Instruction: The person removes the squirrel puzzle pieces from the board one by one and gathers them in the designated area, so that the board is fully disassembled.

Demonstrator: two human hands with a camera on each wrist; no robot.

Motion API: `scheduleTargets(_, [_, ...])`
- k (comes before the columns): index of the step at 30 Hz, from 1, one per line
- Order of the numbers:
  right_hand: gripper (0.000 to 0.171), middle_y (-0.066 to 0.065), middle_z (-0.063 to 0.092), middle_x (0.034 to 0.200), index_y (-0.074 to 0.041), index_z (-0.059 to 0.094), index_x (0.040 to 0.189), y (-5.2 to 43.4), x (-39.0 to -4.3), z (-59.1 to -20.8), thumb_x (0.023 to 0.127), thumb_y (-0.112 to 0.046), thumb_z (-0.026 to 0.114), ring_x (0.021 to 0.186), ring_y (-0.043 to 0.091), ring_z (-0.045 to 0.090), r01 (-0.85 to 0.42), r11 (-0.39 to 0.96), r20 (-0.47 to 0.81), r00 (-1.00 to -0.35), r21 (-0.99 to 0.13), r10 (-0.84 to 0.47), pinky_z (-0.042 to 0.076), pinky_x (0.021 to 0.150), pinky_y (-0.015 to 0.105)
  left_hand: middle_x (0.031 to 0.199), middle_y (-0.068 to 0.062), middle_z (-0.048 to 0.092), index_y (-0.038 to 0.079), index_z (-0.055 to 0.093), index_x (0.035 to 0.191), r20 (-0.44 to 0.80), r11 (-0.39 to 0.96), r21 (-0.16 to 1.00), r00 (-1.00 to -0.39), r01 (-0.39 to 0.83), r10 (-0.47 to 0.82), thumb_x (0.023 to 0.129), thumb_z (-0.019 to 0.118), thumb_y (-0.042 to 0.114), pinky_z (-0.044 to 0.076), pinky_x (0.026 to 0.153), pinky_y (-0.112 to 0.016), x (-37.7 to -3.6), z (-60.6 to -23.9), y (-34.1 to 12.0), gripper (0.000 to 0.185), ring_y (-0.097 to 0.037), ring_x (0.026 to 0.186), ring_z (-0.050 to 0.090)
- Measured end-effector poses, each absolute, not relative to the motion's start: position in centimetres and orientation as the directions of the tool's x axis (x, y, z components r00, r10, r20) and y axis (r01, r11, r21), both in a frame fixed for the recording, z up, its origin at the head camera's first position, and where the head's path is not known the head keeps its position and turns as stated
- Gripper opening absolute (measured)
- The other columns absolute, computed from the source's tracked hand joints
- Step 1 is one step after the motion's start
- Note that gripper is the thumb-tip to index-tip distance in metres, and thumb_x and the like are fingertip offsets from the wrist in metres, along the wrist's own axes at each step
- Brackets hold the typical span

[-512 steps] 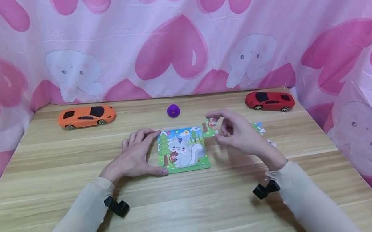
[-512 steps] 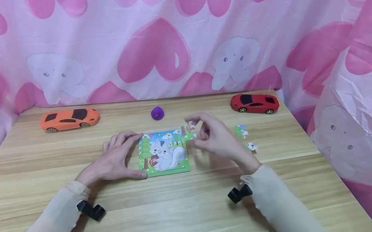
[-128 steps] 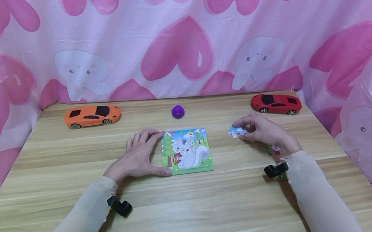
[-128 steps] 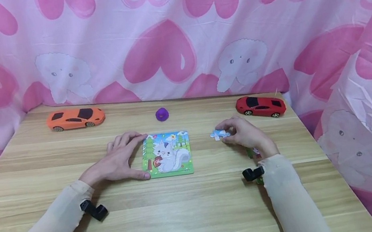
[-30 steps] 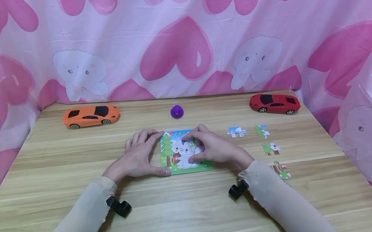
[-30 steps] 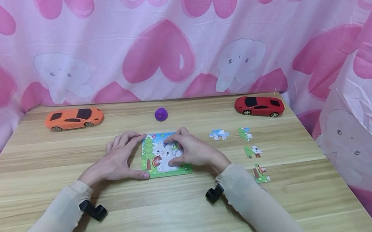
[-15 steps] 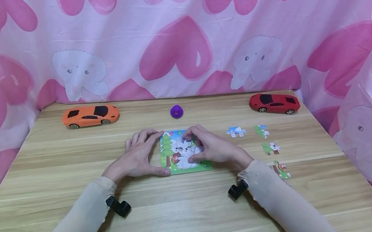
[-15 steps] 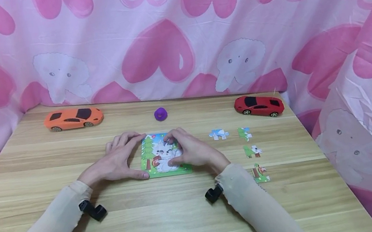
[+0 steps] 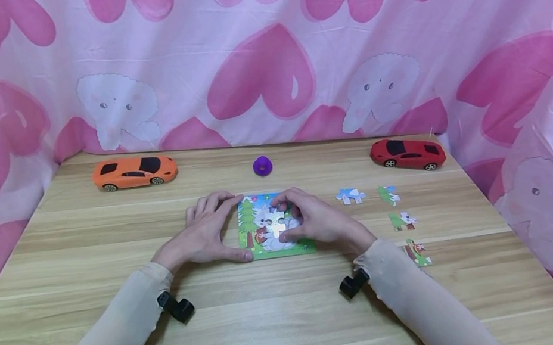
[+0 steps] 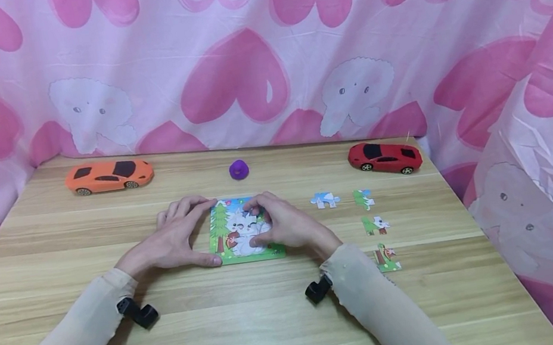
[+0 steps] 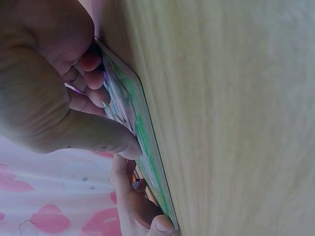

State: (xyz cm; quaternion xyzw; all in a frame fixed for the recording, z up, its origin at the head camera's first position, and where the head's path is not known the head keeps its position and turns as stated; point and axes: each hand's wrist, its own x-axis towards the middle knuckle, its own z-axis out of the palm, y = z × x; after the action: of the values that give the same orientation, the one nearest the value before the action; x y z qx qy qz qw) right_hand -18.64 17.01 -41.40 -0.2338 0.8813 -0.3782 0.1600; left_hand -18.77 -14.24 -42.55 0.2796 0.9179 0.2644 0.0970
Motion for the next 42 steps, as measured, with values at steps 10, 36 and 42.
scheduleTargets(10, [0.061, -0.004, 0.062, 0.124, -0.022, 0.064, 0.154, 17.0, -18.6, -41.3, 0.098, -0.023, 0.089, 0.106, 0.021, 0.056, -0.297, 0.613, -0.085, -0.852, -0.732, -0.516, 0.052, 0.09, 0.037, 0.174, -0.014, 0.029, 0.017, 0.033, 0.176, -0.02, 0.702, 0.533, -0.822, 0.473, 0.569, 0.072, 0.093, 0.077, 0.027, 0.113, -0.06, -18.8, -42.5, -14.3, 0.134, -0.04, 0.154, 0.028])
scheduleTargets(36, [0.056, 0.009, 0.065, 0.126, -0.024, 0.069, 0.151, 18.3, -19.0, -38.9, 0.098, -0.019, 0.089, 0.1, 0.025, 0.06, -0.295, 0.551, 0.021, -0.893, -0.781, -0.449, 0.054, 0.086, 0.035, 0.173, -0.015, 0.03, 0.015, 0.033, 0.175, -0.021, 0.706, 0.528, -0.824, 0.473, 0.567, 0.072, 0.093, 0.078, 0.028, 0.113, -0.061, -18.8, -42.5, -14.2, 0.135, -0.042, 0.153, 0.029])
scheduleTargets(42, [0.059, 0.013, 0.063, 0.121, -0.015, 0.068, 0.152, 20.1, -19.5, -37.4, 0.096, -0.014, 0.09, 0.089, 0.025, 0.056, -0.398, 0.511, 0.15, -0.876, -0.762, -0.459, 0.047, 0.075, 0.029, 0.173, -0.016, 0.031, 0.015, 0.034, 0.175, -0.014, 0.7, 0.532, -0.821, 0.477, 0.57, 0.072, 0.093, 0.078, 0.029, 0.112, -0.061, -18.8, -42.6, -14.3, 0.134, -0.043, 0.152, 0.03])
